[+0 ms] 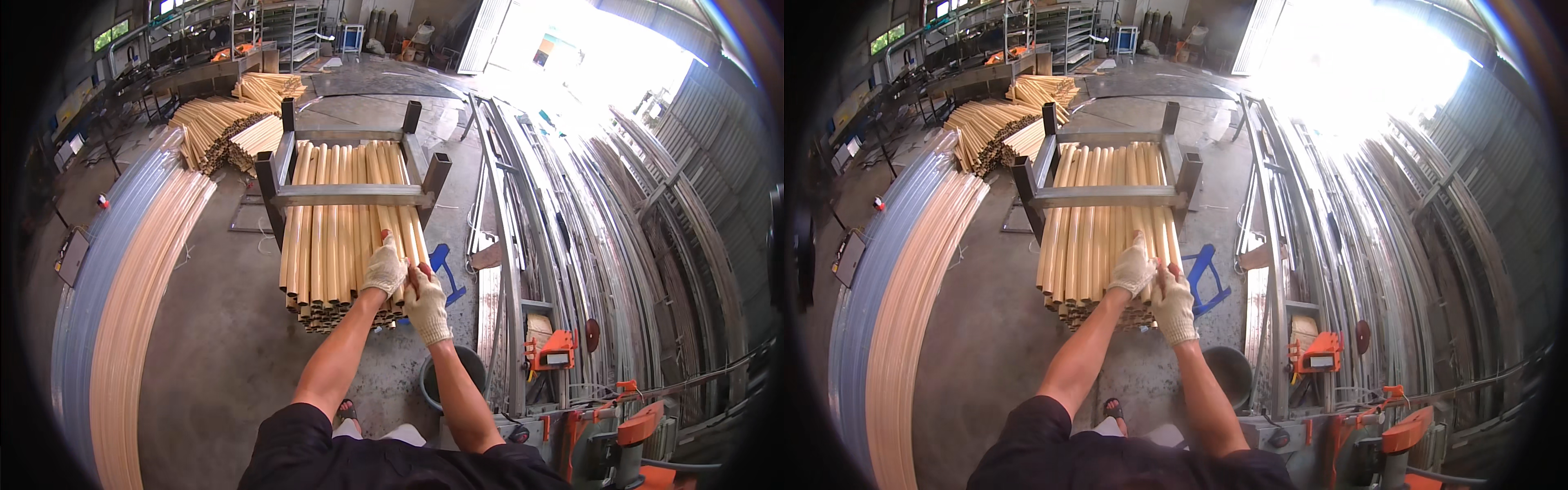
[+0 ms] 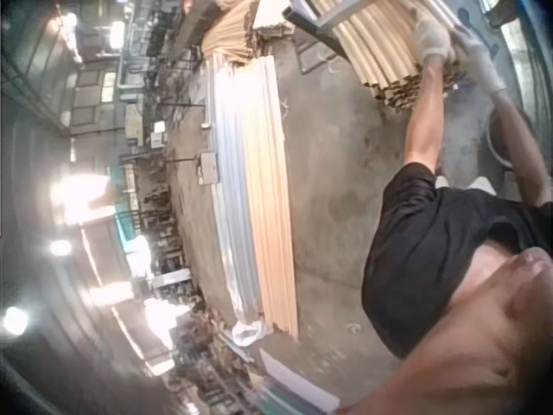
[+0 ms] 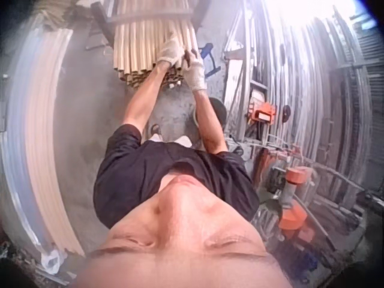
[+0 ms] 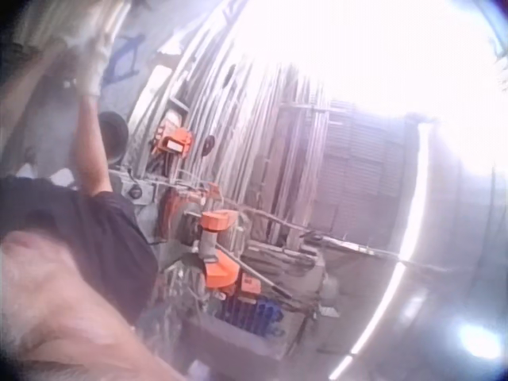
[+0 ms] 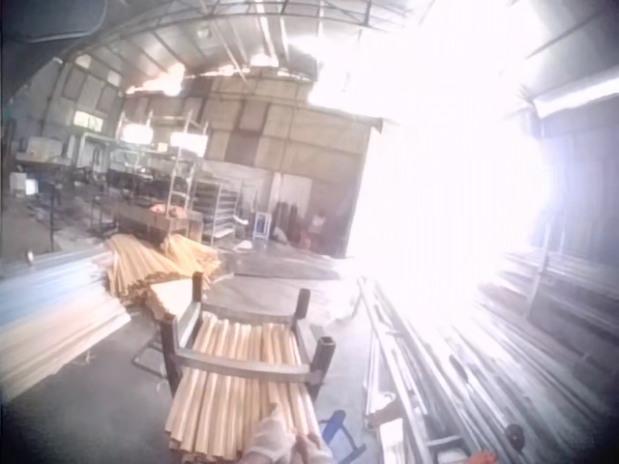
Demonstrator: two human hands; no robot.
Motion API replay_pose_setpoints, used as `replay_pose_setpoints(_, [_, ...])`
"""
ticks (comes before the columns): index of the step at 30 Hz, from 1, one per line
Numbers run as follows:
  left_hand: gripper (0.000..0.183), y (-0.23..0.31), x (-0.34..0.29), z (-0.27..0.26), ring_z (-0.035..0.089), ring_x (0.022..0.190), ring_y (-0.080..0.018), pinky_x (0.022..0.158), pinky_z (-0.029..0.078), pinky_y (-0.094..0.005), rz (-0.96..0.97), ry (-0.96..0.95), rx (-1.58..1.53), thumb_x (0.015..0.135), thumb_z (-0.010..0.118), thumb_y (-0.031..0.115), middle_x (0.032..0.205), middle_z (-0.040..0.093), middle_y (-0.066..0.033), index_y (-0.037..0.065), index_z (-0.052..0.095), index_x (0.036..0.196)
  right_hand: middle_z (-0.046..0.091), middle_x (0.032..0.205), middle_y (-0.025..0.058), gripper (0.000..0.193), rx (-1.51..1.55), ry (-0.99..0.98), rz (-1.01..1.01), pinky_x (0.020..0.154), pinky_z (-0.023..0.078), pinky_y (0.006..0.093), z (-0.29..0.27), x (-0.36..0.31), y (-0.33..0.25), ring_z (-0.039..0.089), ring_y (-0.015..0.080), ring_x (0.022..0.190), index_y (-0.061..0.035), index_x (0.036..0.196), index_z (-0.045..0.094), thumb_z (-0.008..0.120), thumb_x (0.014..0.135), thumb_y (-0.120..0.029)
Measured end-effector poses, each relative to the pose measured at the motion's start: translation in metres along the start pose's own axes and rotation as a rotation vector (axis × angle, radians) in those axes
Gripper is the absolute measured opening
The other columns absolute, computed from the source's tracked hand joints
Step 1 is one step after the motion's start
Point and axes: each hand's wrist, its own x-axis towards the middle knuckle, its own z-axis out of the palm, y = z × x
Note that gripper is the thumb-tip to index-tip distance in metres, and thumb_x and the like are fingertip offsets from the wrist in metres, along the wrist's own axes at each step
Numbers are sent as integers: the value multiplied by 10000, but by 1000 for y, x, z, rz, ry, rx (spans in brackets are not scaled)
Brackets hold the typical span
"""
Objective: The person picks up several long metal pipes from a stack and places them into a circular saw machine to cut them to length.
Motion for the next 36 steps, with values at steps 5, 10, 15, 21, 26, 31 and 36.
replay_pose_setpoints(5, [863,-14,33,0,659,1027,-446,902,516,-472,57,72,-32,802,757,223,1071,662,-331,-68,326,1491,659,1186,216,243,-165,197,-273,1029,453,473,1,-6,3,595,401,1151,16,1086,689,621,887,-105])
replay_pose_setpoints(10, [878,-20,58,-1,655,1080,-418,939,502,-449,-7,12,-88,792,769,213,1114,657,-334,-46,323,1503,677,1127,178,222,-123,201,-218,952,475,473,6,22,-6,620,387,1060,22,1036,684,654,879,-132])
replay_pose_setpoints(15, [918,-10,55,-3,658,1102,-389,960,493,-423,-23,-20,-44,782,784,204,1143,653,-328,-43,293,1518,672,1075,189,335,-240,160,-169,934,471,471,1,14,3,620,384,1034,-3,1141,655,684,871,-200])
replay_pose_setpoints(21, [1013,-2,42,-16,597,1220,-387,1058,446,-380,-86,-84,-165,742,825,220,1308,582,-326,-32,252,1539,632,901,245,655,-359,-326,170,747,547,502,-30,-29,-9,665,441,793,-102,1501,395,644,902,-183])
replay_pose_setpoints(26, [1044,-15,46,-10,577,1251,-370,1060,454,-358,-35,-81,-148,729,825,180,1392,516,-328,-61,212,1539,677,881,283,669,-323,-385,54,681,545,500,-45,-14,-3,683,429,774,-120,1534,352,613,926,-222])
replay_pose_setpoints(31, [1018,-29,51,2,567,1264,-342,1033,477,-336,55,-40,-178,746,792,136,1497,391,-331,-77,191,1539,670,857,282,626,-202,-303,44,681,544,494,-41,-12,-2,675,440,769,-105,1510,400,609,929,-213])
replay_pose_setpoints(36, [967,-27,51,1,528,1308,-319,1033,477,-329,22,-73,-169,777,755,117,1562,300,-307,-103,188,1529,692,881,242,621,17,-247,123,645,535,427,-30,-19,8,675,330,686,-88,1510,404,596,926,-182])
